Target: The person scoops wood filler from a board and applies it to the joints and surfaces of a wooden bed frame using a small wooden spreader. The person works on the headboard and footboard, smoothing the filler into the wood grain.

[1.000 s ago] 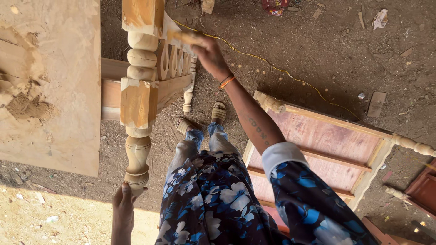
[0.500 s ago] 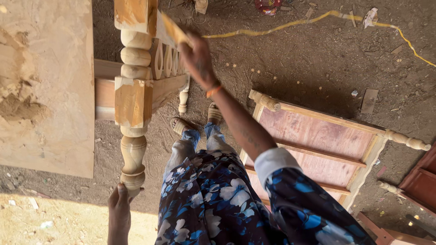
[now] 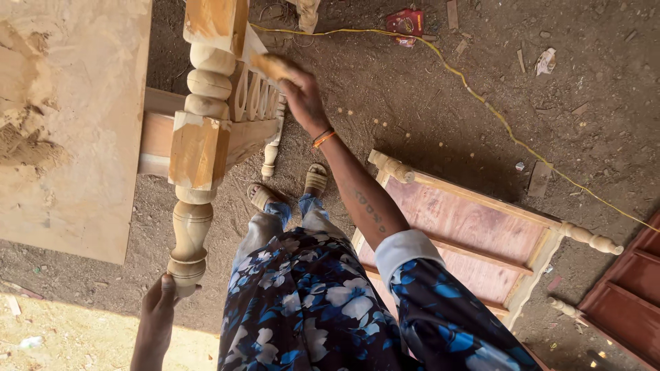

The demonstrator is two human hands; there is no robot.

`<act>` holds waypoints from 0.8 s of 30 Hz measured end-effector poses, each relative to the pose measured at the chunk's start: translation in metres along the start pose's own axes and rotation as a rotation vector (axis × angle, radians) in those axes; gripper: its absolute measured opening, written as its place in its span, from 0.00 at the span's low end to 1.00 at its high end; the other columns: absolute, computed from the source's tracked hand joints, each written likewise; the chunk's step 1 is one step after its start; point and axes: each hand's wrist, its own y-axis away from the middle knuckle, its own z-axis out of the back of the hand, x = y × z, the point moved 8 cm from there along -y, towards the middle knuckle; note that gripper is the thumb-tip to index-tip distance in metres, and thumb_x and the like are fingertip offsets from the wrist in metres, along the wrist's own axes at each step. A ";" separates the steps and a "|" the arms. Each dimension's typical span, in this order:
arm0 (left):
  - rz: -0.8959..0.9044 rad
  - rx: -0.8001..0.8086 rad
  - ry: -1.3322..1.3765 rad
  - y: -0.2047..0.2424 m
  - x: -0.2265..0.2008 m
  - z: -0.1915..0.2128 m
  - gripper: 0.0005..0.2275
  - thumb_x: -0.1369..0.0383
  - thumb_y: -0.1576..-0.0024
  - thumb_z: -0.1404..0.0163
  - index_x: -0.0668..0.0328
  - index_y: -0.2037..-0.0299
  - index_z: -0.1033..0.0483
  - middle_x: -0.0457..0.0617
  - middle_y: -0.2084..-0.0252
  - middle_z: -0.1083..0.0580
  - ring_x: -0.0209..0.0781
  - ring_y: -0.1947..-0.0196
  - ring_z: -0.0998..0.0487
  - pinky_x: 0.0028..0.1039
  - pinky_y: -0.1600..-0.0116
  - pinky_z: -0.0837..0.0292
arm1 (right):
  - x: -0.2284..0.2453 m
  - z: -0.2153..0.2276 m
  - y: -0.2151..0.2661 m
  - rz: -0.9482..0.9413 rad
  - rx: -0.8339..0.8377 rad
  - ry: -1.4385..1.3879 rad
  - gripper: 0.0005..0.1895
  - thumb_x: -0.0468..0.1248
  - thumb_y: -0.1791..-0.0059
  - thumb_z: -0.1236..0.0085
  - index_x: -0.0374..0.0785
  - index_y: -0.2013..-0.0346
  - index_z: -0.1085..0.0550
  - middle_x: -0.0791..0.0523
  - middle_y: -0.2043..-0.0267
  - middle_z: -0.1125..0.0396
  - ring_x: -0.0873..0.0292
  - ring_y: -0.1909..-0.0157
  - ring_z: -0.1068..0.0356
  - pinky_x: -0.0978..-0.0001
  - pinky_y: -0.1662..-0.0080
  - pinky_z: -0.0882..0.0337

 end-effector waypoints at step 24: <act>0.018 -0.169 -0.188 0.006 0.004 0.007 0.29 0.48 0.29 0.67 0.73 0.45 0.25 0.66 0.53 0.23 0.56 0.47 0.24 0.49 0.37 0.32 | -0.041 0.033 0.145 -0.686 -0.318 -0.655 0.02 0.34 0.55 0.43 0.39 0.72 0.27 0.58 0.70 0.30 0.61 0.63 0.26 0.65 0.60 0.23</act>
